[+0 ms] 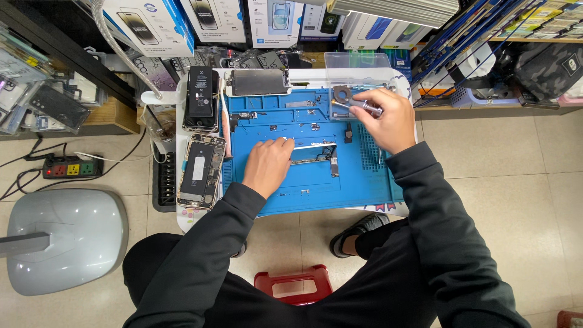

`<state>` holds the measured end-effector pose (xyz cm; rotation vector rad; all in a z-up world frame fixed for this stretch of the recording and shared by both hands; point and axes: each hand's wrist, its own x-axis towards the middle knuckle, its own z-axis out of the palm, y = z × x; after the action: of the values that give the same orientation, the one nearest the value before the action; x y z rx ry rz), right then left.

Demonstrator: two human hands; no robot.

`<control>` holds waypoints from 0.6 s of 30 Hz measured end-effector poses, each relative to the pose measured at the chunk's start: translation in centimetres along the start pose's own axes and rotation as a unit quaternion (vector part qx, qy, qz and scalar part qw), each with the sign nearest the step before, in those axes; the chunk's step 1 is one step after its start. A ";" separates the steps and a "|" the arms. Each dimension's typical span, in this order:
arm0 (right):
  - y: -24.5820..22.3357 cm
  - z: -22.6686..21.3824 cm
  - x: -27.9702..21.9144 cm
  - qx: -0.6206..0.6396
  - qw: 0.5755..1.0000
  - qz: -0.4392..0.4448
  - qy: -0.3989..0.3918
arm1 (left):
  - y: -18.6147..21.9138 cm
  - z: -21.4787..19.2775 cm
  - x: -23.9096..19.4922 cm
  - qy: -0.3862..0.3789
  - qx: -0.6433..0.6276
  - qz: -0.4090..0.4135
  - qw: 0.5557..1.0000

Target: The person is repairing a smartphone on a blue work mat. They use a screwdriver to remove screws from the phone's frame and place them on the mat. The person also uses tweezers to handle small components and connectors within the phone.

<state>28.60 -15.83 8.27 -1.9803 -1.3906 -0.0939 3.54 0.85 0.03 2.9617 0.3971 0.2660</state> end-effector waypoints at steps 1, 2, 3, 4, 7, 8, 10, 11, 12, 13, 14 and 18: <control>-0.9 0.2 -0.2 0.000 1.000 0.001 -0.003 | 0.0 -0.1 0.1 -0.001 -0.002 -0.001 1.000; -1.7 0.4 -0.3 0.066 0.997 0.038 0.016 | 0.1 -0.2 0.1 0.001 -0.005 -0.003 1.000; -2.6 0.7 -0.6 0.131 0.988 0.075 0.033 | 0.1 -0.2 0.0 0.003 -0.008 -0.006 1.000; -3.4 0.9 -0.8 0.132 0.988 0.076 0.030 | 0.2 -0.1 0.1 0.001 -0.010 -0.008 1.000; -5.2 2.0 -1.1 0.223 0.970 0.098 0.013 | 0.1 -0.2 0.1 0.001 -0.011 -0.010 1.000; -5.3 2.4 -1.3 0.235 0.969 0.070 -0.007 | 0.1 -0.1 0.1 0.001 -0.013 -0.006 1.000; -5.6 3.1 -1.5 0.248 0.968 0.040 -0.027 | 0.0 -0.3 0.2 0.003 -0.015 -0.003 1.000; -6.1 3.4 -1.7 0.215 0.975 0.011 -0.050 | 0.1 -0.5 0.2 0.000 -0.016 -0.003 1.000; -6.5 3.6 -1.9 0.182 0.980 -0.019 -0.073 | 0.1 -0.6 0.1 -0.004 -0.018 -0.003 1.000; -6.3 4.3 -2.1 0.183 0.980 -0.018 -0.074 | 0.0 -0.3 0.1 -0.005 -0.018 -0.004 1.000; -6.2 4.9 -2.3 0.145 0.985 -0.056 -0.081 | -0.2 -0.1 0.1 -0.002 -0.015 0.000 1.000; -6.8 6.5 -2.7 0.076 0.988 -0.111 -0.081 | -0.4 1.1 0.1 0.002 -0.018 0.007 1.000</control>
<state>19.57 -13.09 5.67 -1.7361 -1.6687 0.0719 3.77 1.14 -1.13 2.9305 0.3682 0.2780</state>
